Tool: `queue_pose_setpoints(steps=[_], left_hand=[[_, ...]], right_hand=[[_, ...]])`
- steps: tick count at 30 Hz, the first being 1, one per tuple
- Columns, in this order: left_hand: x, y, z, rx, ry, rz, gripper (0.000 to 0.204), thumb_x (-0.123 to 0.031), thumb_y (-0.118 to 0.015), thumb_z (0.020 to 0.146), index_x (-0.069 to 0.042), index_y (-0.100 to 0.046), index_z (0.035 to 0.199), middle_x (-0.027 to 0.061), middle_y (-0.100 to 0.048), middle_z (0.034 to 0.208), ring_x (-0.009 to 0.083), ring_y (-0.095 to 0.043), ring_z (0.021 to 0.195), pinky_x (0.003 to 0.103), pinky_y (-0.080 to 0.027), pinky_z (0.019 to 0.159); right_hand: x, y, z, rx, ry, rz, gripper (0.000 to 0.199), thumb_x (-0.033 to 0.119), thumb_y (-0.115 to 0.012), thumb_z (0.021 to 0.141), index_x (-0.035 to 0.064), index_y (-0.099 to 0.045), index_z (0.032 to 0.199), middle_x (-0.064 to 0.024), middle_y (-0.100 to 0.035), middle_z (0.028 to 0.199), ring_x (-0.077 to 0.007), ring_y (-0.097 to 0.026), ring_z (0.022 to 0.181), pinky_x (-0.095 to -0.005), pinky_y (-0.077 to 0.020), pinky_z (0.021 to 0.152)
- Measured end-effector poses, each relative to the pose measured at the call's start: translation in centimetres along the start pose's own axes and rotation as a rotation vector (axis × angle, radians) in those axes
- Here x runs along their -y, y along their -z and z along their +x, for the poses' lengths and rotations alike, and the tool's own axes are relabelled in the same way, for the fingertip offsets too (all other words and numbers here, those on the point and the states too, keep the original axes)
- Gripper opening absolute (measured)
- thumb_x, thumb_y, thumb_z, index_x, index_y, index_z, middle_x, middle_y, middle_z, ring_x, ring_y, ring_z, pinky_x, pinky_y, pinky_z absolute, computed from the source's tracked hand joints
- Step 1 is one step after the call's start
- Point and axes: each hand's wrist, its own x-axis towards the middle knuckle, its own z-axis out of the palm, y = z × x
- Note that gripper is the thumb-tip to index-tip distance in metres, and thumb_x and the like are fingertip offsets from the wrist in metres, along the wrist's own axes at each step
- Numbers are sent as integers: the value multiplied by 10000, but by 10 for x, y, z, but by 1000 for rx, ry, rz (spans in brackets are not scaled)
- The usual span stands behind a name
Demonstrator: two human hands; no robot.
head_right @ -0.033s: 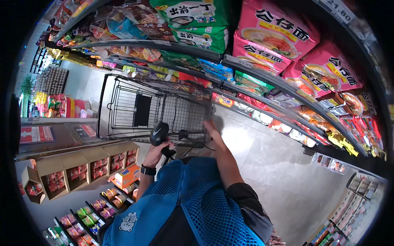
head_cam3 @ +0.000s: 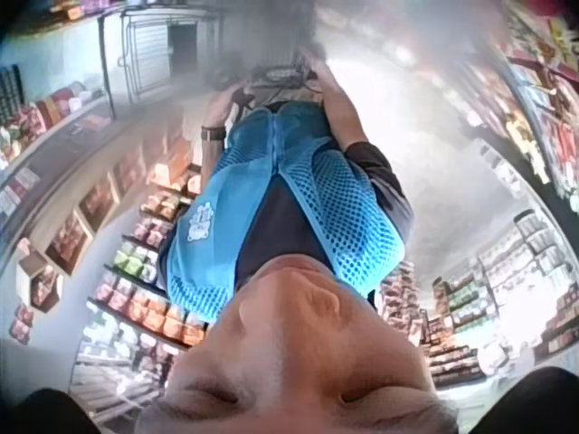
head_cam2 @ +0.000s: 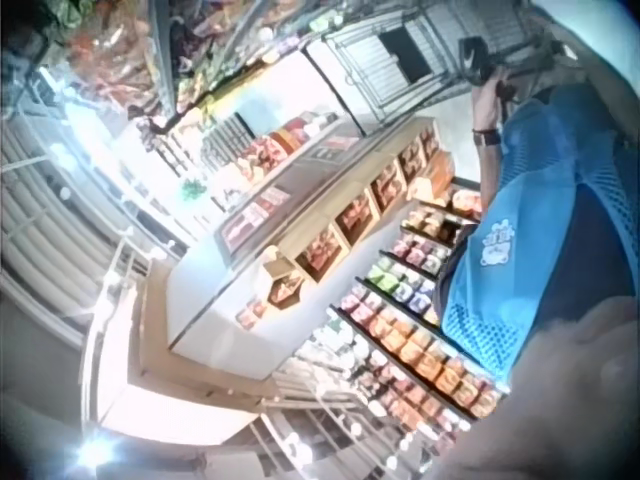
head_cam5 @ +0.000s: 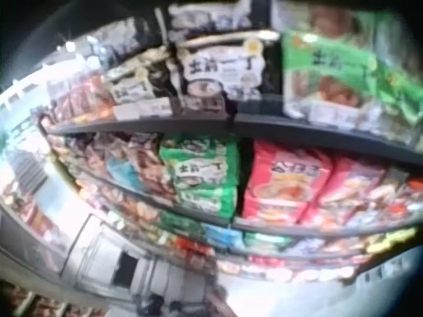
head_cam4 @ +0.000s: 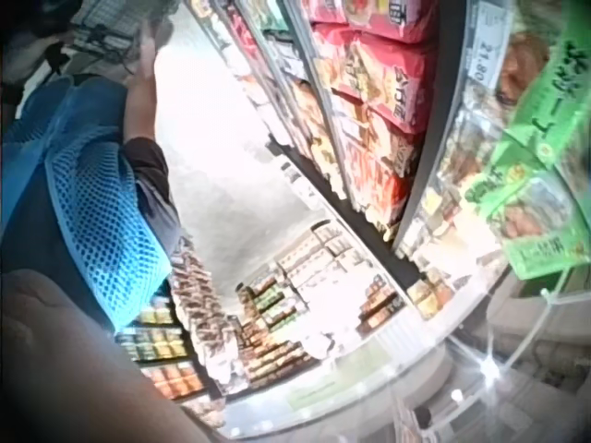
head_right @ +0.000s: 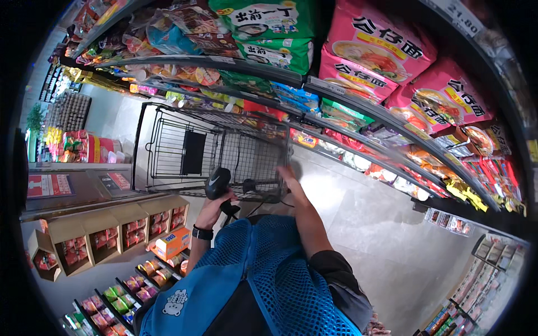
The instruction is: Restocking various instant noodle products onto supermarket shelves from a shopping cart.
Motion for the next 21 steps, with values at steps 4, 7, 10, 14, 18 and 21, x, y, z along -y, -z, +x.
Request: queue_pose_setpoints(steps=[4, 7, 10, 14, 18, 21], left_hand=[[-10, 33, 18, 61, 22, -4, 164, -38, -662, 824, -11, -593, 971, 63, -624, 865, 161, -627, 830, 288, -499, 784], [-19, 61, 30, 127, -26, -36, 163, -40, -667, 822, -10, -594, 965, 60, -625, 866, 164, -636, 815, 282, -500, 780], [-29, 88, 42, 183, -14, -55, 169, -43, -674, 819, -9, -595, 965, 57, -626, 873, 166, -644, 818, 273, -505, 769], [-42, 121, 49, 232, -20, -46, 190, -58, -691, 812, -12, -597, 970, 53, -631, 870, 161, -650, 820, 260, -509, 748], [-54, 155, 58, 249, 63, -45, 197, -67, -697, 808, -15, -599, 972, 52, -634, 884, 158, -648, 828, 258, -508, 755], [-63, 179, 63, 304, 68, -38, 238, -26, -681, 807, -6, -590, 1026, 51, -624, 926, 170, -640, 855, 284, -514, 796]], right_hand=[[6, -3, -16, -197, -102, -156, 670, 401, -602, 812, 84, -336, 1338, -167, -534, 1217, -313, -582, 992, -553, -492, 727], [22, -12, -41, -354, -57, -303, 778, 443, -641, 783, 17, -314, 1346, -249, -510, 1231, -375, -529, 1113, -539, -475, 854], [50, -34, -76, -708, 254, -704, 748, 461, -672, 736, -20, -430, 1256, -279, -461, 1210, -448, -504, 1076, -448, -451, 891], [146, -75, -89, -718, 766, -573, 396, 266, -622, 845, -18, -536, 1108, -216, -553, 1062, -348, -552, 950, -416, -459, 826], [276, -115, -70, -163, 540, 542, 428, 335, -540, 917, 5, -478, 1183, -147, -527, 1157, -297, -531, 1097, -403, -464, 879], [346, -138, -56, 4, 436, 941, 485, 344, -570, 898, -25, -393, 1159, -221, -385, 1248, -375, -448, 1178, -509, -415, 1002]])
